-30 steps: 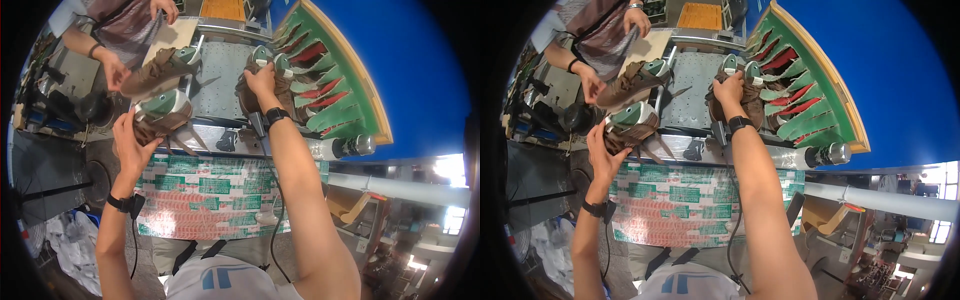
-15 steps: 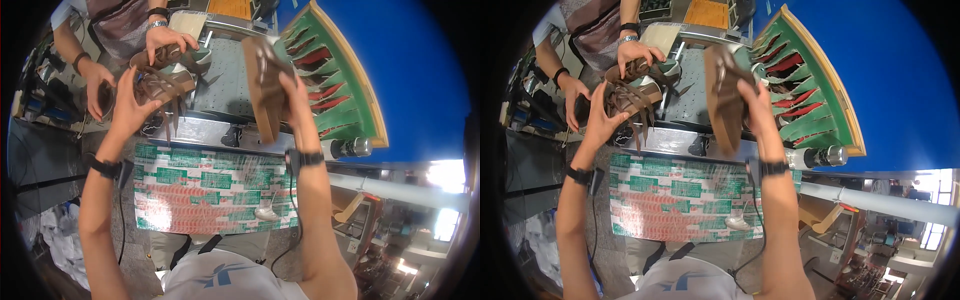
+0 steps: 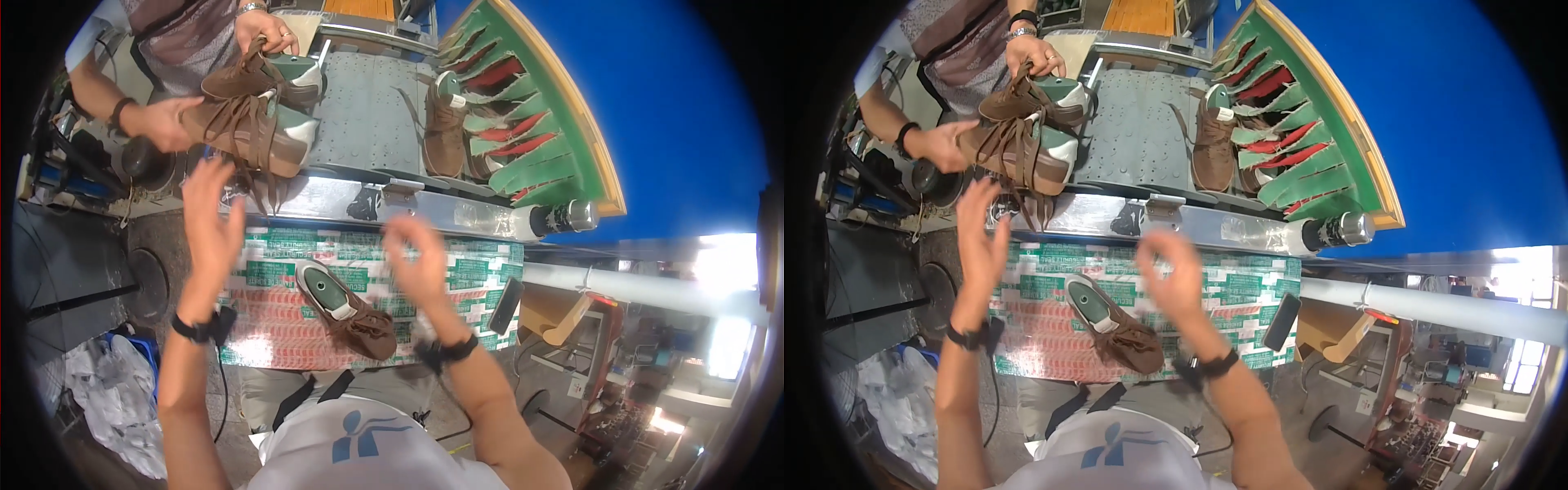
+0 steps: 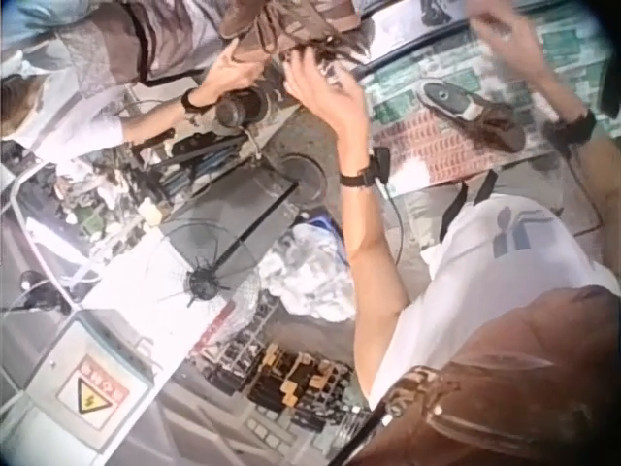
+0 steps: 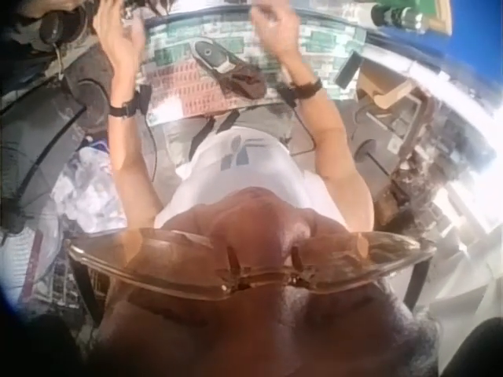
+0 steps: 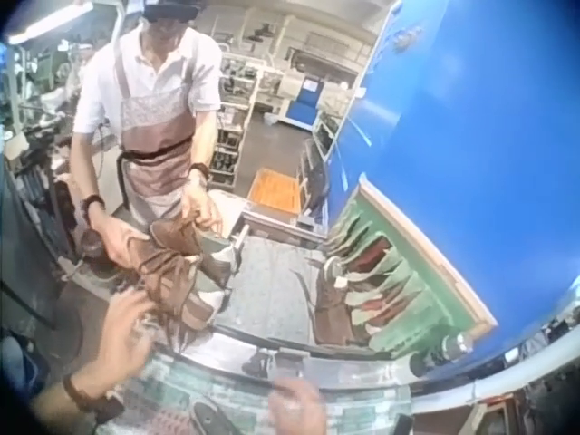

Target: Cleaning and assembling shoe components on a factory workbench.

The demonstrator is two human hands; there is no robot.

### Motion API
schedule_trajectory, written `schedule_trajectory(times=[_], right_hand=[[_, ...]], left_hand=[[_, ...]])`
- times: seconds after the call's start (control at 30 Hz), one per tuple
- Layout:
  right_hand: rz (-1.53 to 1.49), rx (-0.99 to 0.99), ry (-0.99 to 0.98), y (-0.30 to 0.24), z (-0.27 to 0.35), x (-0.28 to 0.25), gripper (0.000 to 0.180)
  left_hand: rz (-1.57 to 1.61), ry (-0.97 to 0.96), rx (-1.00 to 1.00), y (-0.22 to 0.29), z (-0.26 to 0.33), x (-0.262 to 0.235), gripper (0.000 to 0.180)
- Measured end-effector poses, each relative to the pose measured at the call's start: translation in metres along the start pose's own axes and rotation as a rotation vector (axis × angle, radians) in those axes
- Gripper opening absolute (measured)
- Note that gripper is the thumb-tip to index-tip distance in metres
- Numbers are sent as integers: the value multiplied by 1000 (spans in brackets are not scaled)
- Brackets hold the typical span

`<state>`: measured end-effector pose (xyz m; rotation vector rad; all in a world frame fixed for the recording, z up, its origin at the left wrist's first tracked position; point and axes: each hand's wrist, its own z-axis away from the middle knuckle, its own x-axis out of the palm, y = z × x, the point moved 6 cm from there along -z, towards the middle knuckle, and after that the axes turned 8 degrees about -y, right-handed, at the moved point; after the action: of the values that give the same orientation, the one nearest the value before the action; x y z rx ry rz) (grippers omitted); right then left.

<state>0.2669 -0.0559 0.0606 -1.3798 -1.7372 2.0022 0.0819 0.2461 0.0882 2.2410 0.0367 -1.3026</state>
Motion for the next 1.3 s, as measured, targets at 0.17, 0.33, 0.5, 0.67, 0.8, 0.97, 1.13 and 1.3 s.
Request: schedule_trajectory(times=[0.17,0.33,0.5,0.67,0.8,0.97,1.13,1.3], right_hand=[[633,163,330,127,-172,-71,88],[602,359,286,151,-216,-65,105],[-129,213,209,179,-231,-114,64],[-817,278,3,32,-117,-113,47],[-878,391,119,23,14,-113,54],[-631,439,13,47,147,-72,65],[128,351,209,44,192,11,70],[322,130,143,28,206,38,73]], left_hand=[[443,-256,-283,66,122,47,83],[643,-449,-549,111,226,85,114],[745,-465,-512,145,200,109,133],[578,-237,-635,161,194,135,139],[568,-162,-418,139,166,143,128],[870,-465,-379,97,143,121,119],[696,-488,-301,130,175,114,125],[552,-303,-442,157,206,134,139]])
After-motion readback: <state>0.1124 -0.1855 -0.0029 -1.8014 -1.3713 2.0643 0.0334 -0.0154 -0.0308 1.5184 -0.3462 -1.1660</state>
